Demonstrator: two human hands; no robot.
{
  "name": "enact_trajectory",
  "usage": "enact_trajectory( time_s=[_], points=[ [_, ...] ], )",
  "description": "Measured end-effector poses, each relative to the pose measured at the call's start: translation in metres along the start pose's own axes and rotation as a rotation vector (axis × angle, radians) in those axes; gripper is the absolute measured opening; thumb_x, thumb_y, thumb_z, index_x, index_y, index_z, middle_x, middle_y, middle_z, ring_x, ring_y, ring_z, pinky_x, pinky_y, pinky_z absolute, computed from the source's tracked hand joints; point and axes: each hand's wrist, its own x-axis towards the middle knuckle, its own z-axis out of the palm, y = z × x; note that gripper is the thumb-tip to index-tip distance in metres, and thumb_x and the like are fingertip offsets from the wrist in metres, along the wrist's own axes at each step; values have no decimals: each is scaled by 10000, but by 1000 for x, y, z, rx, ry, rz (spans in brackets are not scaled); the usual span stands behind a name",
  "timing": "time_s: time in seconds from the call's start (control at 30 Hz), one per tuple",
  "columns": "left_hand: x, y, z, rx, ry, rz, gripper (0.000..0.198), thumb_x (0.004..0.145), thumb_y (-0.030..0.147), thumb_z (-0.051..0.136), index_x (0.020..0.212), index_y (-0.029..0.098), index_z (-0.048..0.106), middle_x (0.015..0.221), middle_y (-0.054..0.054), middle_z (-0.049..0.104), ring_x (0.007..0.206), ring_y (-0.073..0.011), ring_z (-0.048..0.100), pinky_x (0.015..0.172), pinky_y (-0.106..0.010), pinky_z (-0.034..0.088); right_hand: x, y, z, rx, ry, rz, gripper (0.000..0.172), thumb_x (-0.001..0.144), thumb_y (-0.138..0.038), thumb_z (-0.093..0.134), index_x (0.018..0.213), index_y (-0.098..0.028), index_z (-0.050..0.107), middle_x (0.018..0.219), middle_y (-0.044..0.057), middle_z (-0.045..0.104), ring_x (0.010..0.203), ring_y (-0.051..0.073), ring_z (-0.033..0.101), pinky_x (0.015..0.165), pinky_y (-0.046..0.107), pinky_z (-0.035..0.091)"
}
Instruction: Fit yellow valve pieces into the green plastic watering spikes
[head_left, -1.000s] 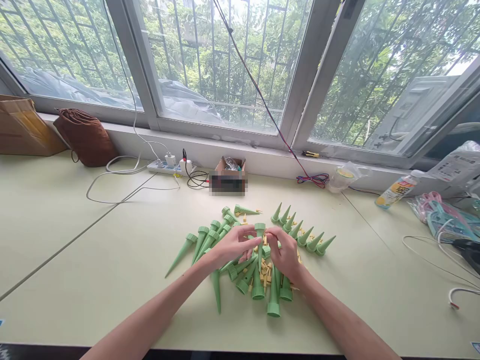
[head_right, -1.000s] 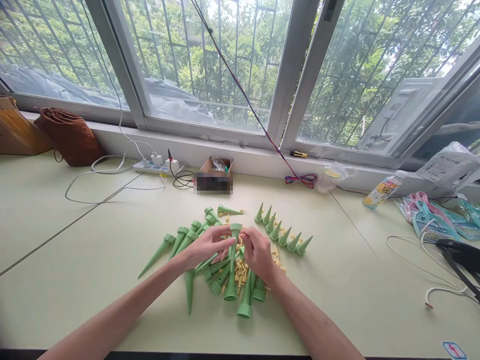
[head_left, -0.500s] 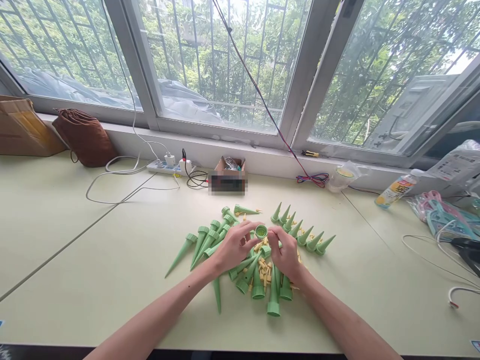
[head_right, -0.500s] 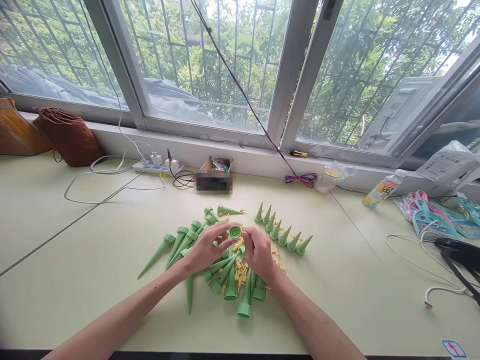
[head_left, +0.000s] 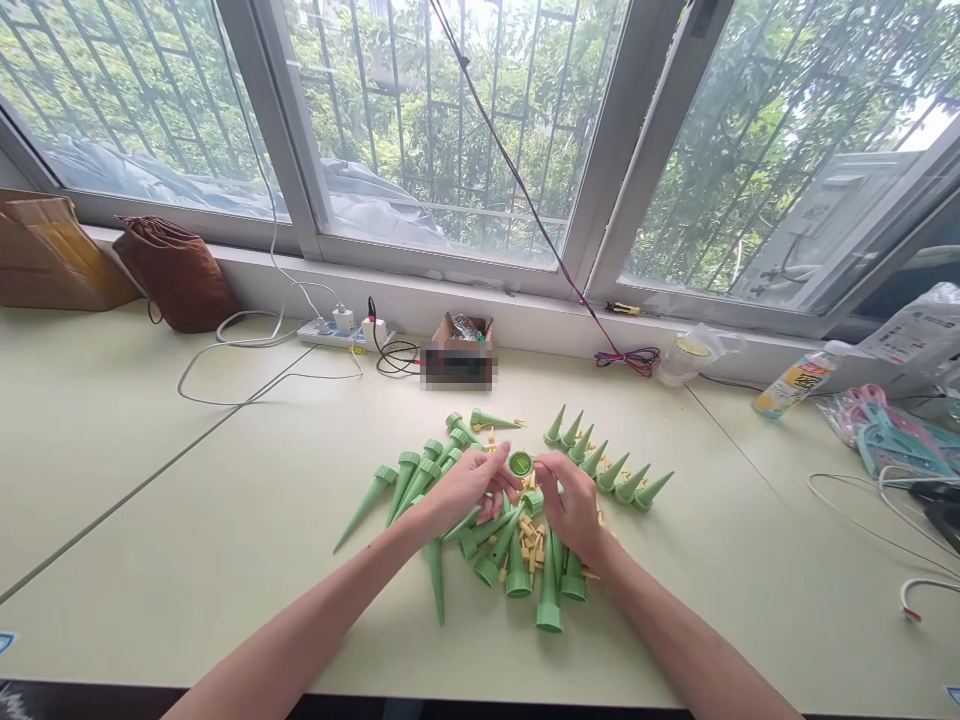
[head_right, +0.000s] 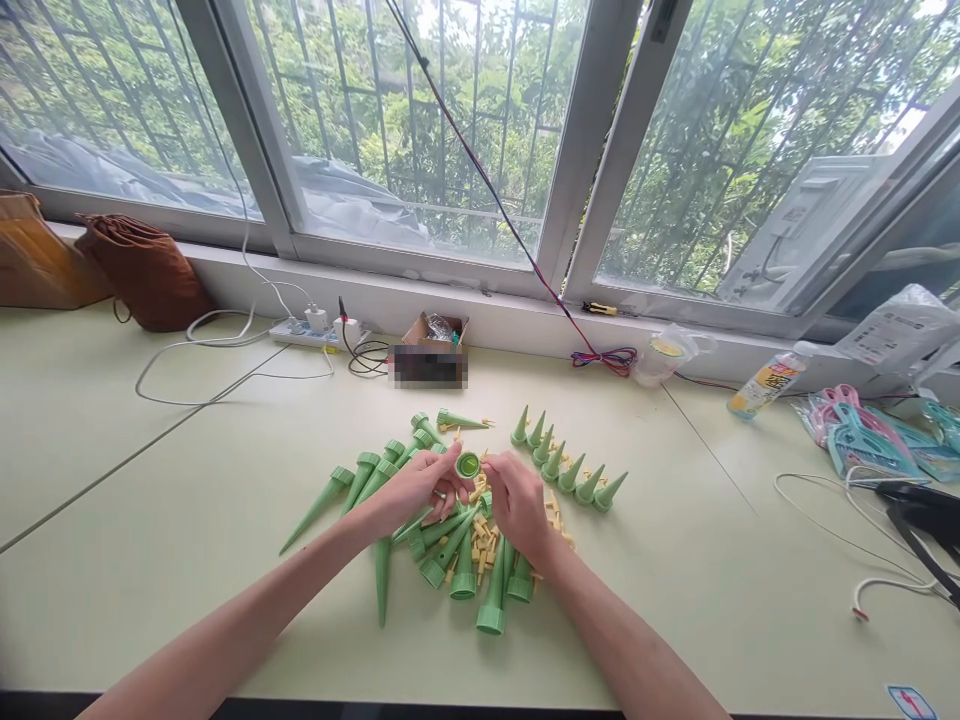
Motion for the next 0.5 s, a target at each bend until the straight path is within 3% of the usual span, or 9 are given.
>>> enact_trajectory(
  time_s=[0.17,0.3,0.5],
  points=[
    [-3,5,0,-154,-119,-95,590,848,653,527,784,86,675,683,-78,647,436,-80,481,363,-196,328,1,-1,-1,17,-65,-23,172,982,-151,425,916,-203,575,744,24,595,653,146,558,599,261,441],
    [-3,7,0,-206,-143,-71,506,860,593,564,847,94,649,746,-81,653,470,-75,490,373,-185,331,2,-1,-2,29,-70,-20,178,981,-145,424,897,-204,570,735,15,595,642,136,550,598,251,436],
    [-3,3,-3,6,-140,68,457,887,570,532,886,121,619,588,-2,556,465,-92,484,410,-200,350,1,2,-2,18,-48,2,160,974,-142,444,882,-197,563,682,-12,547,566,110,465,547,227,391]
  ],
)
